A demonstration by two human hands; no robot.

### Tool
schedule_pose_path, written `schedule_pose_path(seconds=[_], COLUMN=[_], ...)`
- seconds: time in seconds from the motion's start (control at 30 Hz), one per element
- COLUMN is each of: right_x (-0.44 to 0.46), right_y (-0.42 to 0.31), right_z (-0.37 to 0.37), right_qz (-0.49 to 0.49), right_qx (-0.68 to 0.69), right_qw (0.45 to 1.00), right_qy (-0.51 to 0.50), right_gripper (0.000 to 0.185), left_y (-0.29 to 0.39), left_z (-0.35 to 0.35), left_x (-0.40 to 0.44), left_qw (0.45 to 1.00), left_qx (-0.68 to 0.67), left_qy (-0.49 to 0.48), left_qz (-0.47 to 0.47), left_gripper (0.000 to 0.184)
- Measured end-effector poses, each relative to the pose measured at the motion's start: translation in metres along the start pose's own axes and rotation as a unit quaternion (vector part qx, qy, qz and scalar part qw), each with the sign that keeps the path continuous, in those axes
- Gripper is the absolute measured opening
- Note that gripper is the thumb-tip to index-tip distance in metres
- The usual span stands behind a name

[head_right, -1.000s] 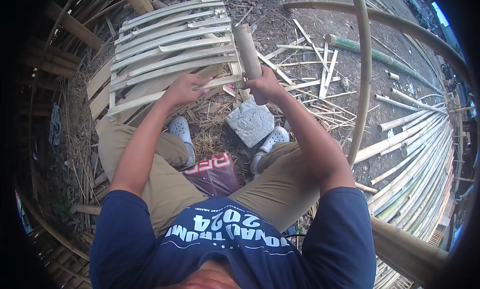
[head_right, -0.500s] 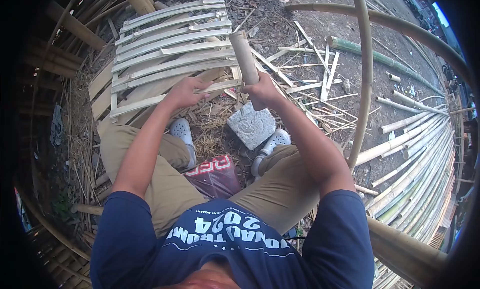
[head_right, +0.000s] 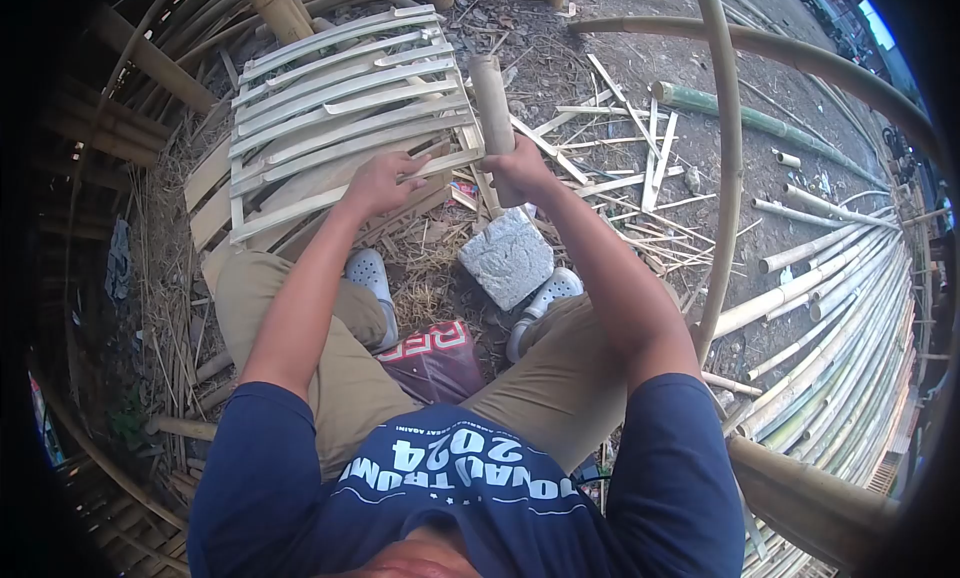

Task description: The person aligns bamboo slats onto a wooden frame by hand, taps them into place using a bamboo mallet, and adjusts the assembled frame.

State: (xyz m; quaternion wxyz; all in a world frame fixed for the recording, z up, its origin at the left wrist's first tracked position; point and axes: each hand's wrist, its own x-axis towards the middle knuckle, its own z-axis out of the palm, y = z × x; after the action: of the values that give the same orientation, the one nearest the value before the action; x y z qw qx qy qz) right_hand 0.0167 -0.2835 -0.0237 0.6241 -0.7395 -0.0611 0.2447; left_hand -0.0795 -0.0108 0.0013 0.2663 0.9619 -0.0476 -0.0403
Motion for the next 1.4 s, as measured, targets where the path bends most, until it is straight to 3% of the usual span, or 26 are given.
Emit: schedule_pose_path(seconds=[0.2, 0.33, 0.47, 0.57, 0.8, 0.97, 1.3, 1.4], right_x=[-0.004, -0.017, -0.045, -0.053, -0.060, -0.069, -0.076, -0.073], right_y=[-0.002, -0.017, -0.031, -0.021, -0.024, -0.029, -0.033, -0.029], right_z=[-0.001, -0.018, -0.033, -0.038, -0.040, -0.041, -0.054, -0.054], right_qz=[0.000, -0.020, 0.011, 0.003, 0.034, 0.055, 0.025, 0.016], right_qx=[-0.019, -0.213, -0.329, -0.372, -0.252, -0.316, -0.442, -0.447], right_qw=[1.000, 0.975, 0.943, 0.927, 0.966, 0.946, 0.897, 0.894], right_qy=[-0.017, 0.064, 0.057, 0.052, 0.056, 0.038, -0.008, -0.012], right_gripper=[0.053, 0.055, 0.053, 0.053, 0.051, 0.048, 0.047, 0.047], left_y=[0.013, 0.017, 0.029, 0.048, 0.078, 0.073, 0.039, 0.013], left_z=[0.006, 0.018, 0.036, 0.045, 0.064, 0.067, -0.004, 0.005], left_x=[0.003, 0.011, 0.013, 0.019, 0.039, 0.045, 0.030, 0.030], left_qw=[0.999, 0.994, 0.963, 0.958, 0.951, 0.970, 0.982, 0.978], left_qx=[0.045, 0.101, 0.207, 0.227, 0.279, 0.226, 0.181, 0.165], left_qy=[0.019, 0.042, 0.131, 0.134, 0.133, 0.056, -0.003, 0.069], left_qz=[-0.002, 0.029, 0.111, 0.117, 0.001, -0.065, 0.052, 0.110], left_gripper=[0.048, 0.058, 0.069, 0.068, 0.066, 0.071, 0.050, 0.049])
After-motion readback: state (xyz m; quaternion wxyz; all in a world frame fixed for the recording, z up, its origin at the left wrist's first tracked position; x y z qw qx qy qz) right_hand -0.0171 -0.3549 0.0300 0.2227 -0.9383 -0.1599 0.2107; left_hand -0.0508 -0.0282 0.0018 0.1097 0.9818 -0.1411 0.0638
